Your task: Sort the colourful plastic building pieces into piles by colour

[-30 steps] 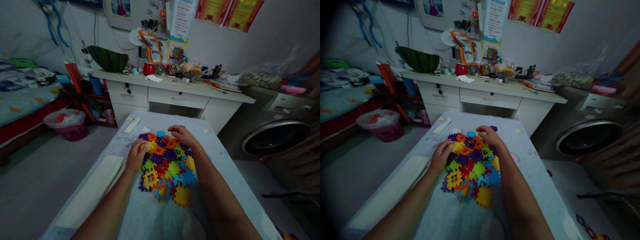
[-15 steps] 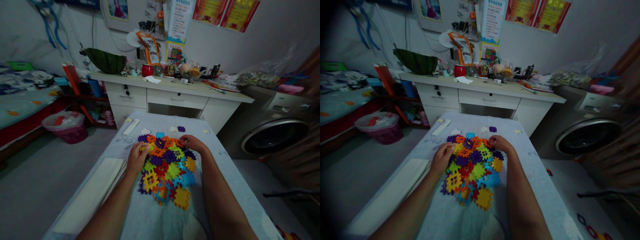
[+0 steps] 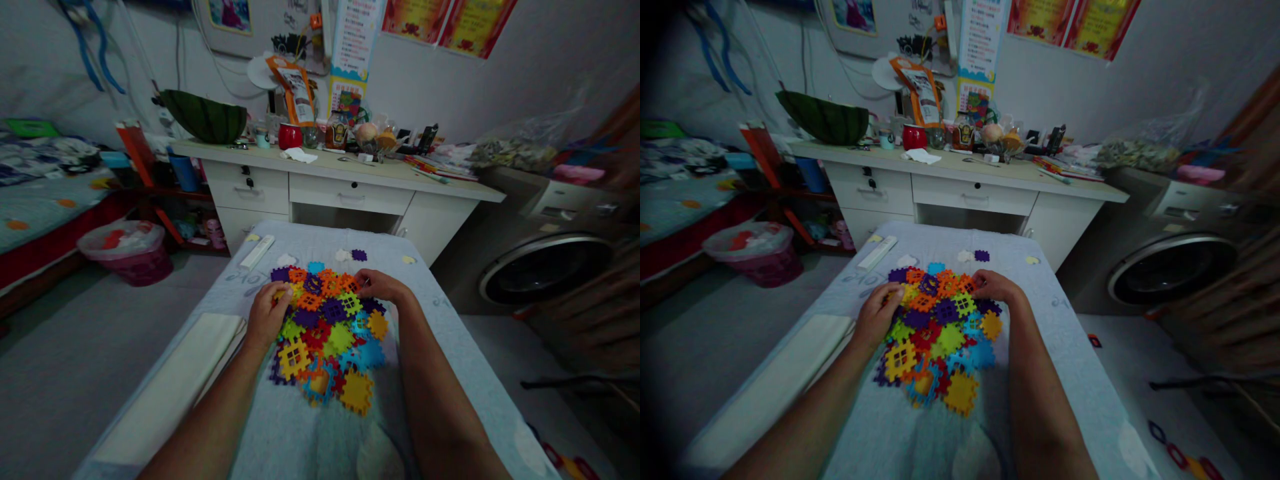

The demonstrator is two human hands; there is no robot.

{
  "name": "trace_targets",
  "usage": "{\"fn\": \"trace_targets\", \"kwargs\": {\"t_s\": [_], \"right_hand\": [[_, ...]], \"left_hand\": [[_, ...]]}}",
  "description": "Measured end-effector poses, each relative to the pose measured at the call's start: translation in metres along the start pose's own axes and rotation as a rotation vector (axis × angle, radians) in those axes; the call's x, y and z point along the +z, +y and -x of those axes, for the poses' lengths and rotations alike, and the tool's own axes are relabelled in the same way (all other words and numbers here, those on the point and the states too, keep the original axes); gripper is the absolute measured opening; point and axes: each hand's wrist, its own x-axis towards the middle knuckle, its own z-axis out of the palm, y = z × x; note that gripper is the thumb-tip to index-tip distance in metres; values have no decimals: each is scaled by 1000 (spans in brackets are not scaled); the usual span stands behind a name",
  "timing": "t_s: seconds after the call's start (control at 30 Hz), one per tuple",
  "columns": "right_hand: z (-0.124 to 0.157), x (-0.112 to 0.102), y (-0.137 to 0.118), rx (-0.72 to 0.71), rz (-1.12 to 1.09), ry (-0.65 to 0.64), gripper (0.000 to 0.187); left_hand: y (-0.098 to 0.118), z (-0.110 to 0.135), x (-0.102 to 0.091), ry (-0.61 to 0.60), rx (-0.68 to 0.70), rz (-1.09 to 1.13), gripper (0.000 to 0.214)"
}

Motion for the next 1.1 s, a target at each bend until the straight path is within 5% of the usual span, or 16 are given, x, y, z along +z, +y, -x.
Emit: {"fn": "trace_targets", "kwargs": {"t_s": [0.37,0.83,1.1], "right_hand": [[4,4,-13,-90,-352,-13,45],[17,-6,-22,16,-367,-139,42],[33,-23,-31,10,-297,-99,36]], "left_hand": [[2,1,-1,9,-18,14,31],[6,0,-3,-18,-20,21,29],[5,0,-2,-24,-25,17,28]]}}
